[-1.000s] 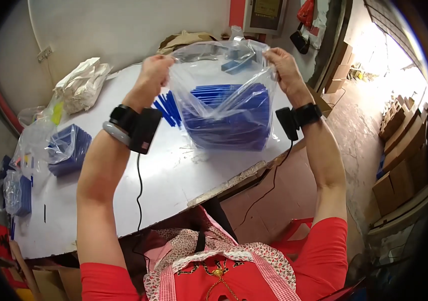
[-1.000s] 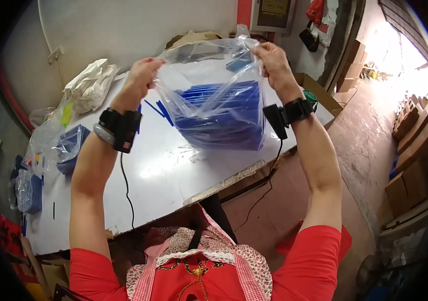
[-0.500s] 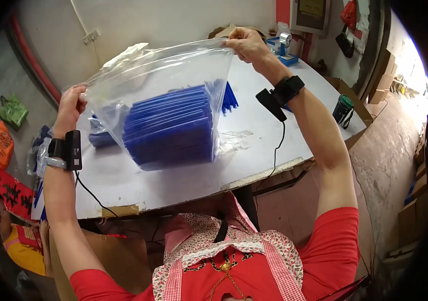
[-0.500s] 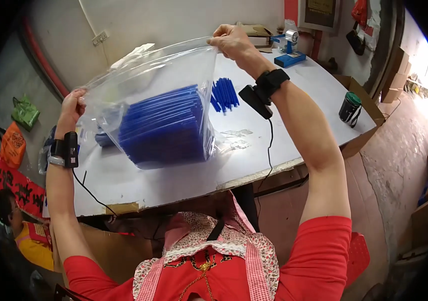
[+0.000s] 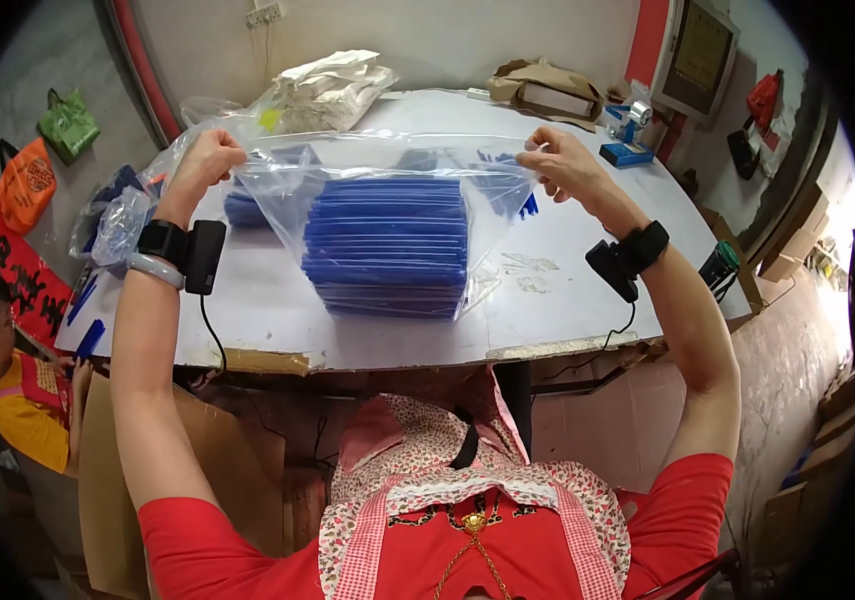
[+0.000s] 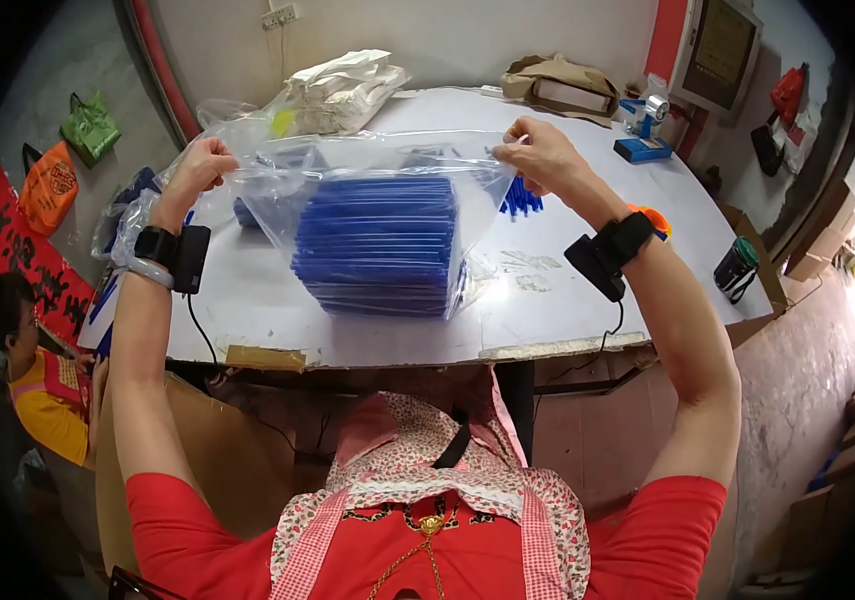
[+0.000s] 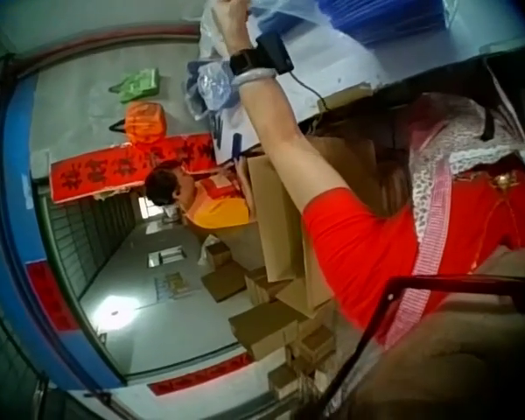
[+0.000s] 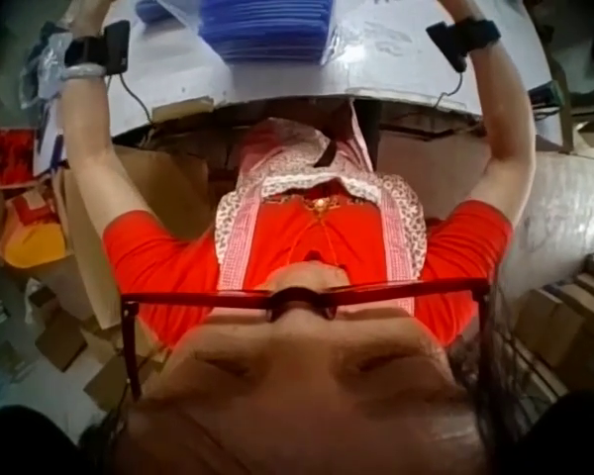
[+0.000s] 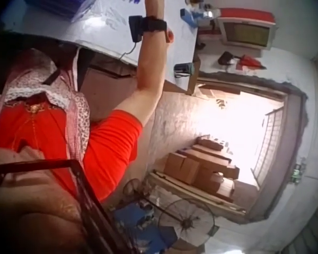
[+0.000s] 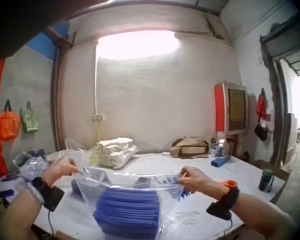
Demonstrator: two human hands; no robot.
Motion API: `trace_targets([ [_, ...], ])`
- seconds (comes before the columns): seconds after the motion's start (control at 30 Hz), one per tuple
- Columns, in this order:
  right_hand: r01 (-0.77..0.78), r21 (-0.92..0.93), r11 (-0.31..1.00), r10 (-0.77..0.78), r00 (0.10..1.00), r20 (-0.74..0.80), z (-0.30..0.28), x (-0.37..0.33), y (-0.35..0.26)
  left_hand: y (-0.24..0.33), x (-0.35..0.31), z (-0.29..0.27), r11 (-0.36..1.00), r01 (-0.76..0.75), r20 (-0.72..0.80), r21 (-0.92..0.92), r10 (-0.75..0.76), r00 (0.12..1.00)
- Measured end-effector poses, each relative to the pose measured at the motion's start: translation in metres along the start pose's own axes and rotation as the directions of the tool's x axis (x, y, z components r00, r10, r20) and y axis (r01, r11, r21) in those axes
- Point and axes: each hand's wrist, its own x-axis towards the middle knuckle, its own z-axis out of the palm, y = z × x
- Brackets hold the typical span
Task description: The person gathers blue straws from a table by hand, aligns them into a bundle, and slides the bundle into a plastic bag. They then pick up the remaining straws, add them to the bundle, and place the entire collection into the bag.
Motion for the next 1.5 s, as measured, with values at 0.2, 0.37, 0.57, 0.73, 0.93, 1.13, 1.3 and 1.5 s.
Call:
trace_targets([
  [0.2, 0.176, 0.153, 0.972, -0.188, 0.980, 0.070, -0.025, 0.031, 0.007, -0.008, 0.002, -0.017, 0.877, 0.012, -0.134, -0.480, -0.087, 0.987],
  [0.37, 0.230, -0.020, 0.973, -0.228, 0.971, 0.075, -0.029, 0.038, 0.015, 0.000, -0.015, -0.024, 0.941, 0.032, -0.014, -0.337, -0.039, 0.999],
  [0.57, 0.571, -0.351, 0.742, -0.560, 0.816, 0.143, -0.050, 0.055, -0.009, -0.008, -0.028, -0.031, 0.925, 0.161, 0.080, -0.344, -0.142, 0.987],
  [0.73, 0.600, -0.426, 0.677, -0.686, 0.724, -0.070, -0.013, 0.016, -0.076, 0.005, -0.037, -0.028, 0.933, 0.079, 0.078, -0.350, -0.055, 0.995],
  [0.93, 0.058, -0.214, 0.975, 0.000, 0.965, 0.264, -0.010, 0.009, -0.004, -0.003, -0.031, -0.028, 0.925, 0.074, 0.030, -0.373, -0.068, 0.997],
  [1.13, 0.309, -0.146, 0.940, -0.322, 0.944, -0.069, -0.109, 0.012, -0.007, 0.003, -0.022, -0.020, 0.914, 0.024, -0.044, -0.405, -0.046, 0.998],
  [1.3, 0.561, -0.461, 0.687, -0.592, 0.801, 0.092, 0.004, -0.010, -0.099, 0.011, -0.024, -0.024, 0.892, 0.064, 0.056, -0.448, -0.043, 0.998],
  [1.5, 0.635, -0.493, 0.594, -0.489, 0.772, 0.406, 0.172, 0.008, -0.119, -0.011, -0.030, -0.021, 0.857, 0.042, -0.035, -0.513, -0.070, 0.997],
])
